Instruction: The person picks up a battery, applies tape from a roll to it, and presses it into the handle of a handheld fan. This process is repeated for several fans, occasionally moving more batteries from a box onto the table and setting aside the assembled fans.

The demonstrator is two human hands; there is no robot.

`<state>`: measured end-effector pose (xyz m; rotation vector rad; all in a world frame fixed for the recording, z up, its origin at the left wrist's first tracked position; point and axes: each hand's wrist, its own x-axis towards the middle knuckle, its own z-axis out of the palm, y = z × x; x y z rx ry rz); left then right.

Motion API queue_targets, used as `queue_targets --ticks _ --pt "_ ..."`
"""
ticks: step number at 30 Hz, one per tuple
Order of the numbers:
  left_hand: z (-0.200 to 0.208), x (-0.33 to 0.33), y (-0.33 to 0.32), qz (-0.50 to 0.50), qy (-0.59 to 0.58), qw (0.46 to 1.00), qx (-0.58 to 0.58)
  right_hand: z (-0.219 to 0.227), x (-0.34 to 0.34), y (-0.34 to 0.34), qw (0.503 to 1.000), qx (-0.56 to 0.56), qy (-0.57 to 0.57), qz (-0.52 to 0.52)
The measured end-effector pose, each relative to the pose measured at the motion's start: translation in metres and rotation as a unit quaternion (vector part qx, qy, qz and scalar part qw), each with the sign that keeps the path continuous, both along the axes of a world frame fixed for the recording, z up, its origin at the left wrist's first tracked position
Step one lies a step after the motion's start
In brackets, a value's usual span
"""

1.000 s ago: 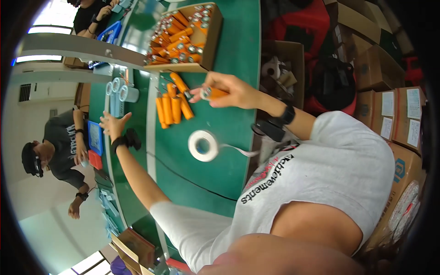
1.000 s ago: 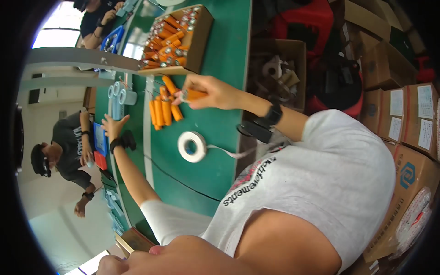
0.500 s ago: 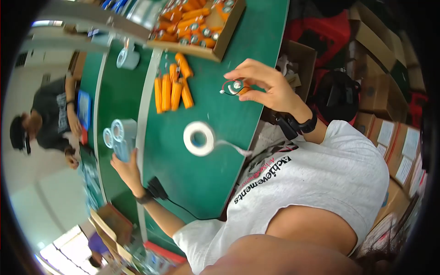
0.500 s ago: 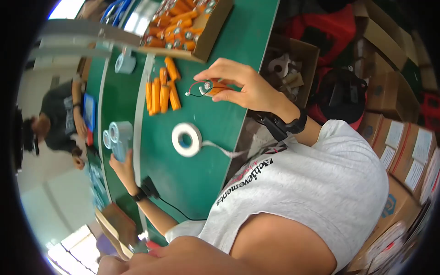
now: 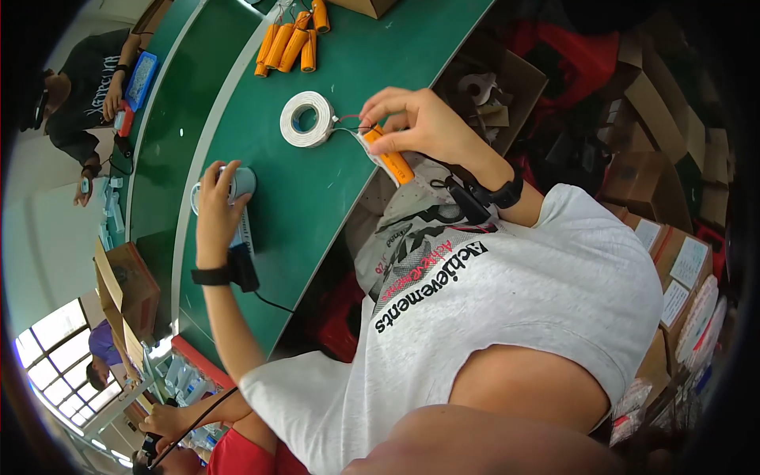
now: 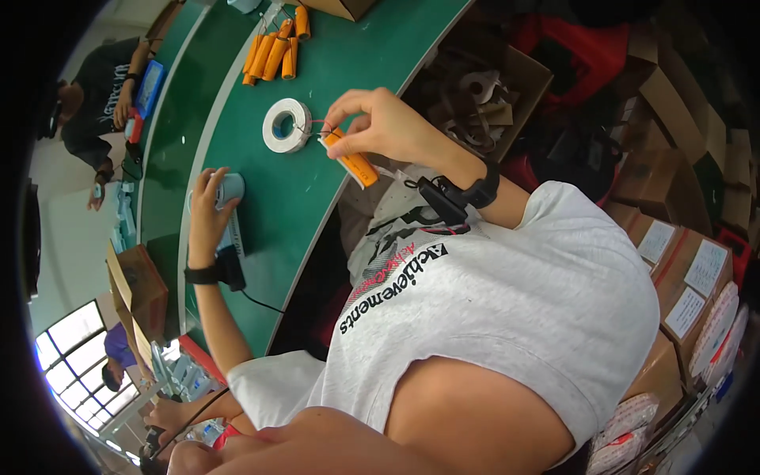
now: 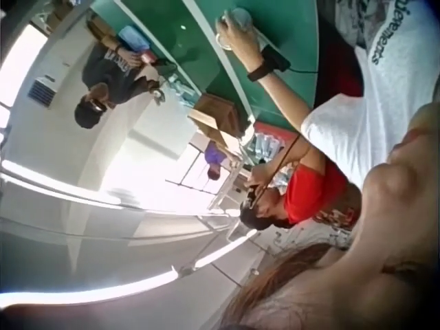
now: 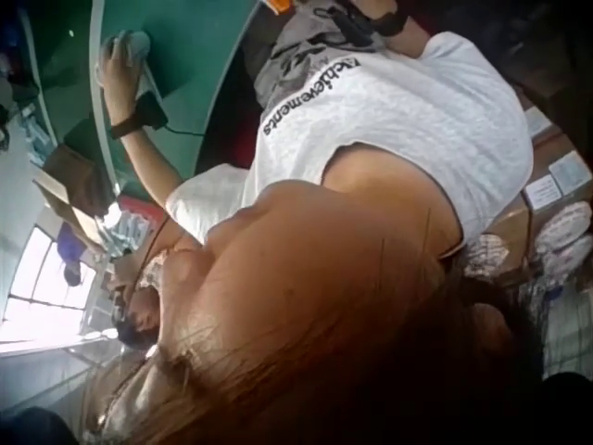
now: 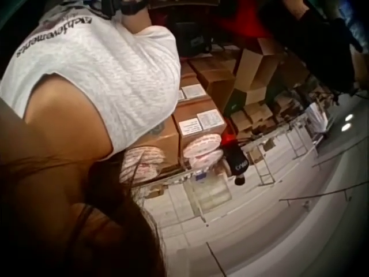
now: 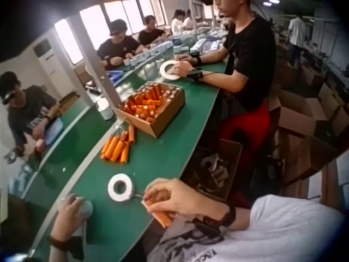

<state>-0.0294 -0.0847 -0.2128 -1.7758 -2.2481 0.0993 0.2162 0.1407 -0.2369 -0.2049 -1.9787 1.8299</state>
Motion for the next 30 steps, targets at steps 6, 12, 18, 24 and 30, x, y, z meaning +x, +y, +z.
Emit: queue_targets --ticks 6,12,18,24,30 --pt "0.018 0.048 0.054 0.279 -0.245 0.924 -0.091 -0.008 -0.002 -0.001 0.996 0.026 0.082 0.015" --pt "0.002 0.067 0.032 -0.007 -0.21 0.973 0.095 0.018 -0.023 -0.005 0.995 0.075 0.071 0.015" --pt "-0.029 0.077 0.029 -0.107 -0.151 0.979 0.089 -0.001 -0.035 -0.015 0.962 0.091 0.193 0.171" --pt "-0.02 0.104 0.046 -0.049 -0.094 0.993 0.051 -0.029 -0.031 -0.009 0.889 0.368 0.235 0.135" --pt "-0.041 0.086 0.042 -0.038 -0.294 0.926 0.234 -0.013 -0.028 -0.002 0.814 0.545 0.18 0.09"
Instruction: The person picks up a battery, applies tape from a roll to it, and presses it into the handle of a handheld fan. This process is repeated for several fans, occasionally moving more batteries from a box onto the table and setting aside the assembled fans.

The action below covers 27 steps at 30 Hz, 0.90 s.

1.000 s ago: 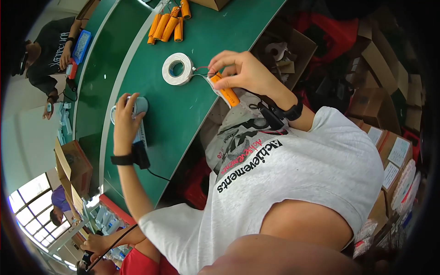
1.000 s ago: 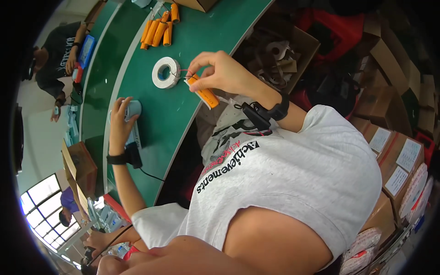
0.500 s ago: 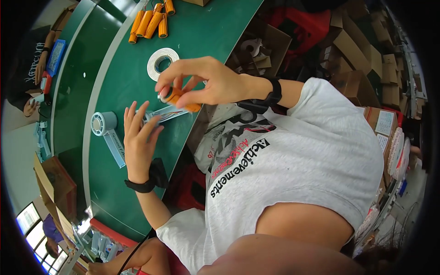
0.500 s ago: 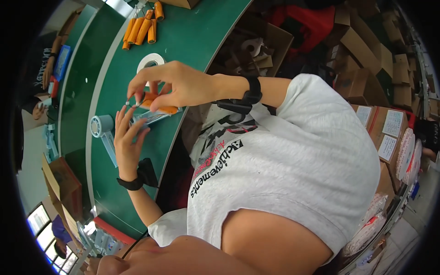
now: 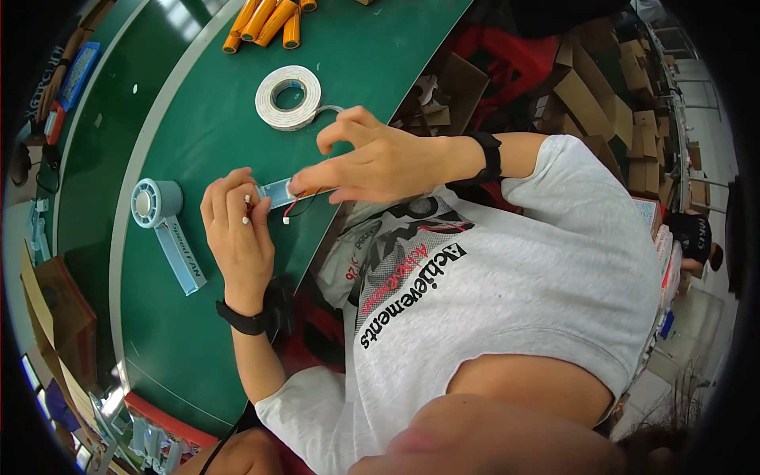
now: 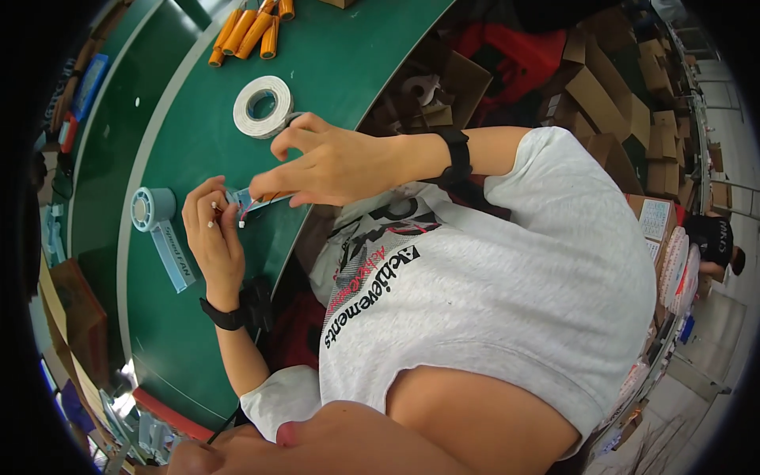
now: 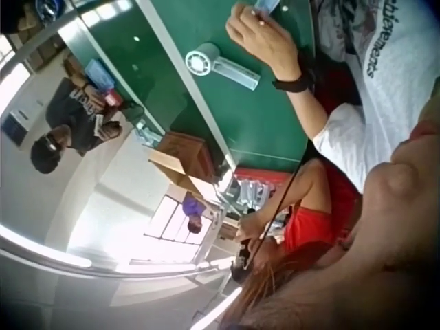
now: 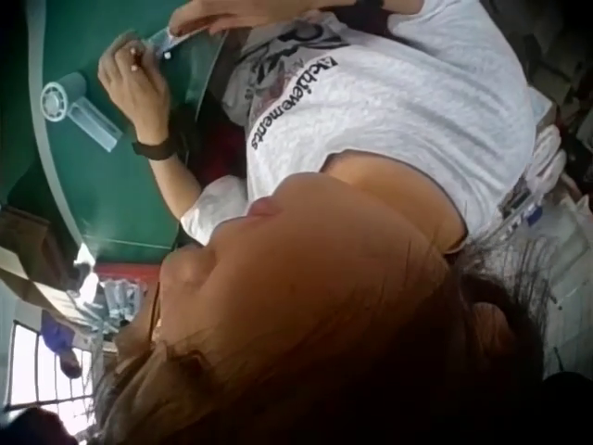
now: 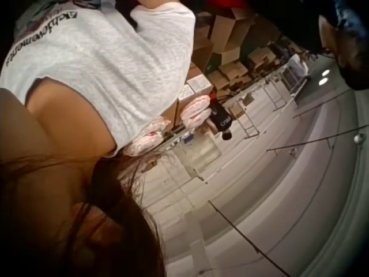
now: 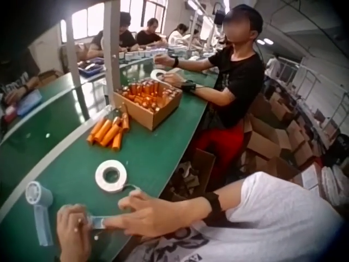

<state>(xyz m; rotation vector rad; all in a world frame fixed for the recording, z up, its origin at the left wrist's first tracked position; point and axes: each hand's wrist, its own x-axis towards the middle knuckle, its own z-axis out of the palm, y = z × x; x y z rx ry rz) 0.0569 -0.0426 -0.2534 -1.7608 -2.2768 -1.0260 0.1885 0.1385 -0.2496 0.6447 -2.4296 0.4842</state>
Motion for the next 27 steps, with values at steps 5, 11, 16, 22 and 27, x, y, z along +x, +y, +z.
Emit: queue_targets --ticks 5,11,16,22,27 --pt "-0.008 0.002 0.001 0.057 -0.073 0.995 0.035 -0.001 -0.004 -0.011 0.982 0.093 -0.162 -0.031" --pt "-0.006 0.007 0.0 0.055 -0.038 0.998 0.02 0.004 -0.016 -0.004 0.964 0.164 -0.208 0.001" --pt "0.038 0.005 -0.009 -0.004 -0.287 0.958 0.001 -0.005 0.008 0.006 0.984 0.087 -0.157 0.01" --pt "0.075 0.006 -0.007 -0.044 0.059 0.959 -0.275 0.023 -0.014 0.009 0.958 0.039 -0.283 0.032" --pt "0.123 -0.078 0.018 0.065 0.034 0.967 -0.245 0.033 -0.07 0.103 0.962 0.063 -0.237 -0.122"
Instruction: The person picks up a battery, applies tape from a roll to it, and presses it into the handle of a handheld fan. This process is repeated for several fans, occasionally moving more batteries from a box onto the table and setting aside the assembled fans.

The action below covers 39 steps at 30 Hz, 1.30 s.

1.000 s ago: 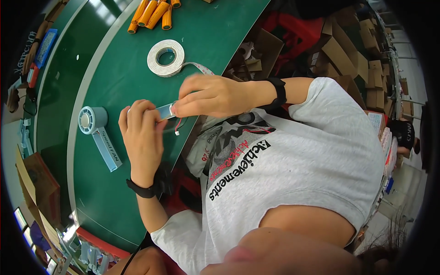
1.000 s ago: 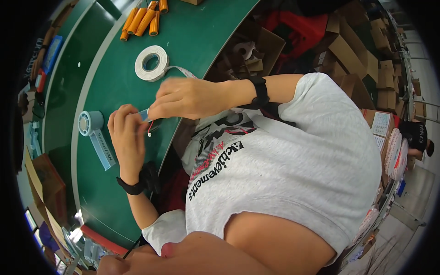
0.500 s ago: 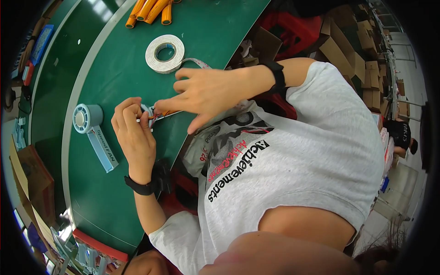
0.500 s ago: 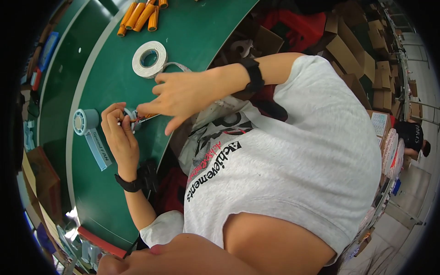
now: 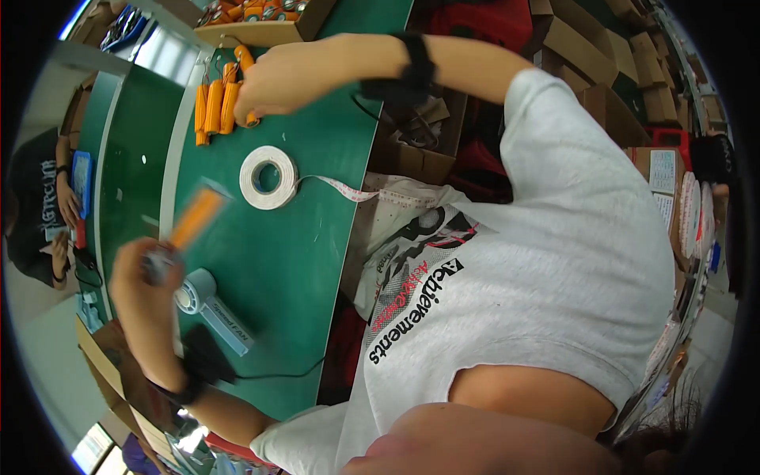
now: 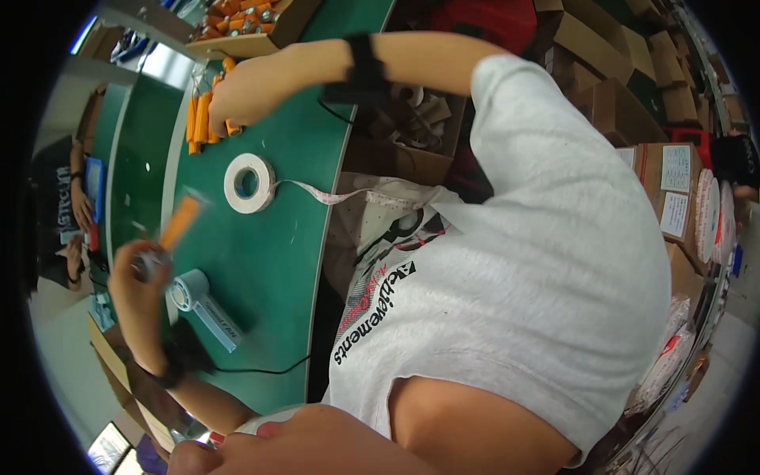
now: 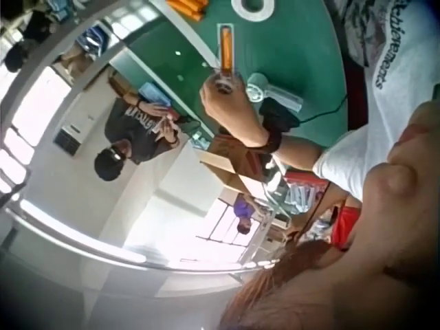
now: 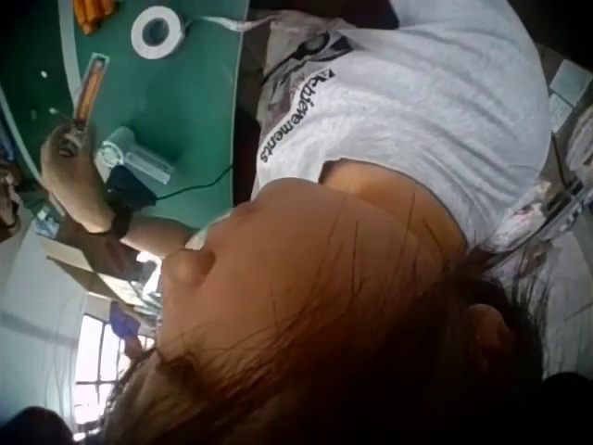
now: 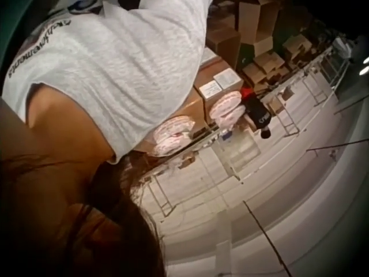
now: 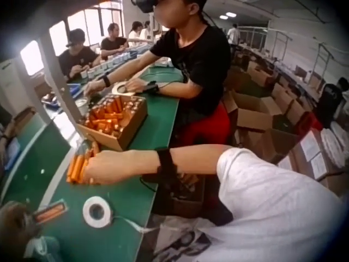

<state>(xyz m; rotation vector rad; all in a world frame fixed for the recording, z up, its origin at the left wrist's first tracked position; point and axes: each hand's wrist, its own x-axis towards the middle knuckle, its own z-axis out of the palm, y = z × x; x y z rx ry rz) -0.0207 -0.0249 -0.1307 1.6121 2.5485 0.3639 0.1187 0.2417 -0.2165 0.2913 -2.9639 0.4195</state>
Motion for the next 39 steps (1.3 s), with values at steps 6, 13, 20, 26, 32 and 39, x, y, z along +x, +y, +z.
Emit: queue_targets --ticks 6,13,20,26,32,39 --pt "-0.077 -0.221 0.005 0.109 0.057 0.992 0.024 -0.055 -0.052 -0.014 0.998 -0.043 -0.054 0.008" --pt "-0.088 -0.138 0.051 0.027 0.167 0.985 -0.032 -0.028 0.048 0.002 0.99 -0.001 -0.124 -0.074" --pt "-0.135 0.009 0.054 -0.057 -0.005 0.995 0.079 -0.038 0.003 0.009 0.963 -0.065 -0.211 -0.158" --pt "-0.123 0.028 0.031 0.109 -0.138 0.945 0.276 -0.023 0.051 -0.023 0.887 -0.45 -0.05 -0.09" --pt "-0.106 0.037 0.007 0.172 -0.302 0.79 0.505 -0.043 0.039 -0.11 0.765 -0.614 -0.17 -0.099" --pt "-0.118 0.011 -0.042 0.226 -0.219 0.693 0.649 -0.041 0.053 -0.097 0.877 -0.46 -0.138 -0.019"
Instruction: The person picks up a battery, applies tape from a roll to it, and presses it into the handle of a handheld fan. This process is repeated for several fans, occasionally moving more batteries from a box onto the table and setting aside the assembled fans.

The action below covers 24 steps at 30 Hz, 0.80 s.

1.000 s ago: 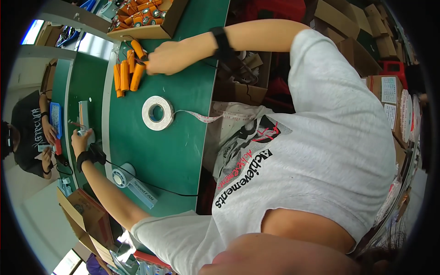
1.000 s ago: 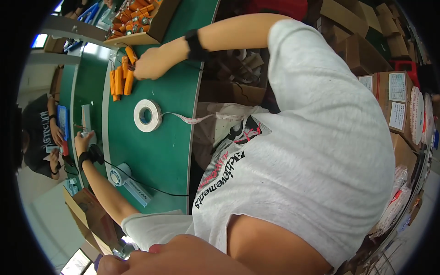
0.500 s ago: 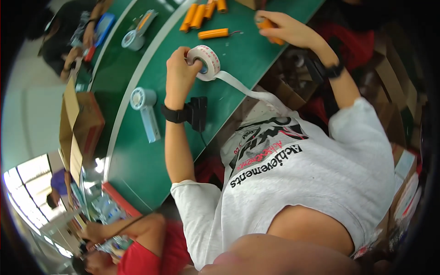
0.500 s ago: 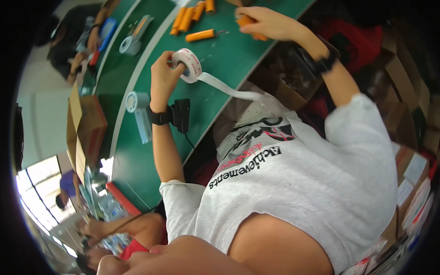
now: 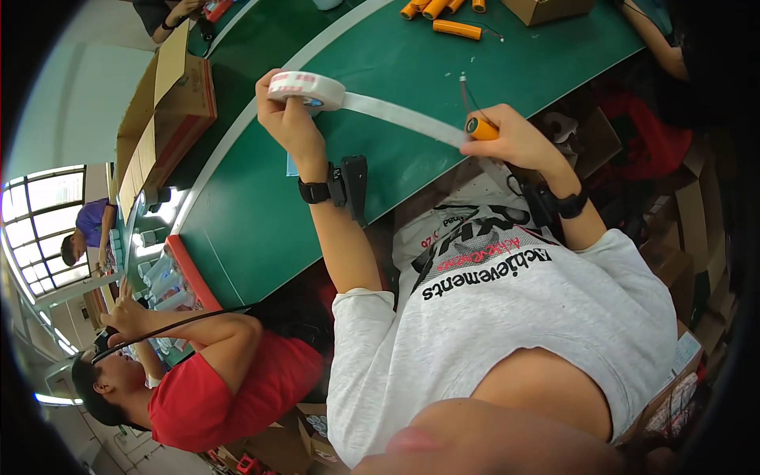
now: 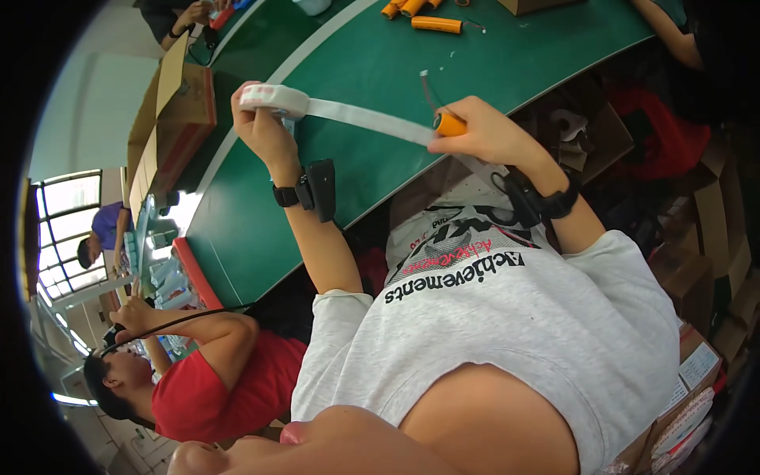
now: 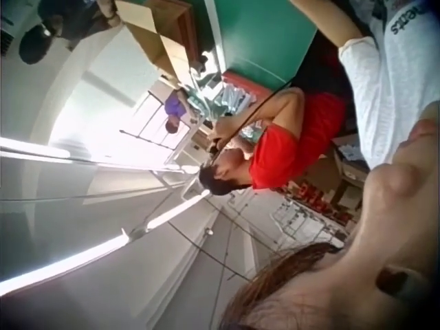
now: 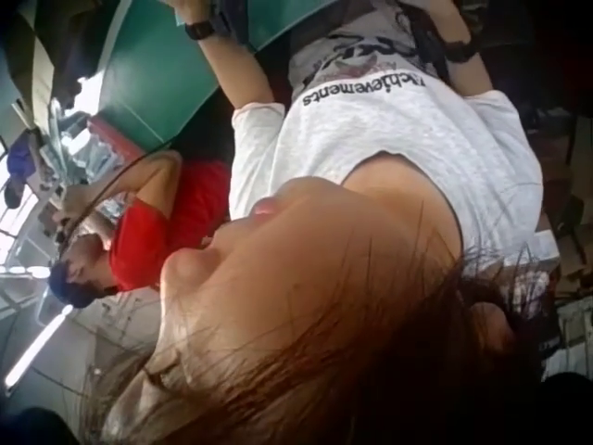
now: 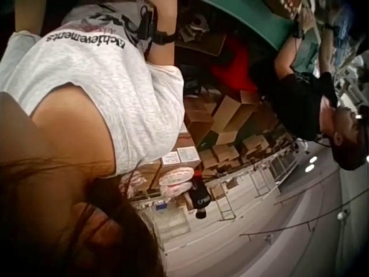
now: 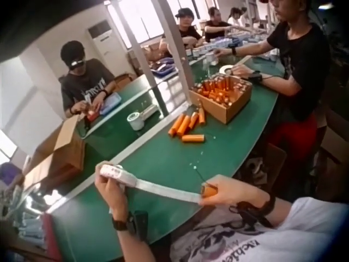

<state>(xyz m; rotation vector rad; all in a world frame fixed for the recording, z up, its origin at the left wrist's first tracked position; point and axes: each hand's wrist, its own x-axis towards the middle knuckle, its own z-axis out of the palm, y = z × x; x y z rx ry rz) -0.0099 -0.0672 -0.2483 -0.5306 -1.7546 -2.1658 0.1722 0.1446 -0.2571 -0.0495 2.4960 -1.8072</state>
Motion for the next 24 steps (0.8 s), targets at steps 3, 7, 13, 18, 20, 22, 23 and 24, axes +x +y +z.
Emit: queue_targets --ticks 3,7,13,18,20,22,23,24 --pt "0.001 0.001 -0.009 0.012 0.03 0.999 0.008 -0.001 -0.003 0.013 0.999 -0.02 0.034 -0.025" --pt "0.002 0.009 0.0 0.019 0.073 0.997 -0.028 0.018 -0.015 0.014 0.96 -0.214 0.156 -0.087" --pt "0.021 0.041 0.023 0.043 0.069 0.986 -0.147 0.056 -0.064 -0.031 0.971 -0.07 0.22 -0.056" --pt "0.007 0.045 0.036 0.108 0.003 0.986 -0.125 0.036 -0.085 -0.062 0.964 -0.193 0.173 -0.067" --pt "0.008 0.049 0.035 0.083 -0.044 0.986 -0.136 0.03 -0.089 -0.069 0.928 -0.299 0.19 -0.113" --pt "0.011 0.056 0.036 0.07 -0.068 0.985 -0.141 0.027 -0.093 -0.066 0.922 -0.325 0.177 -0.115" --pt "0.013 0.063 0.038 0.062 -0.033 0.99 -0.119 0.027 -0.095 -0.065 0.914 -0.35 0.165 -0.119" --pt "0.016 0.07 0.04 0.054 0.002 0.994 -0.097 0.027 -0.095 -0.065 0.906 -0.375 0.153 -0.124"
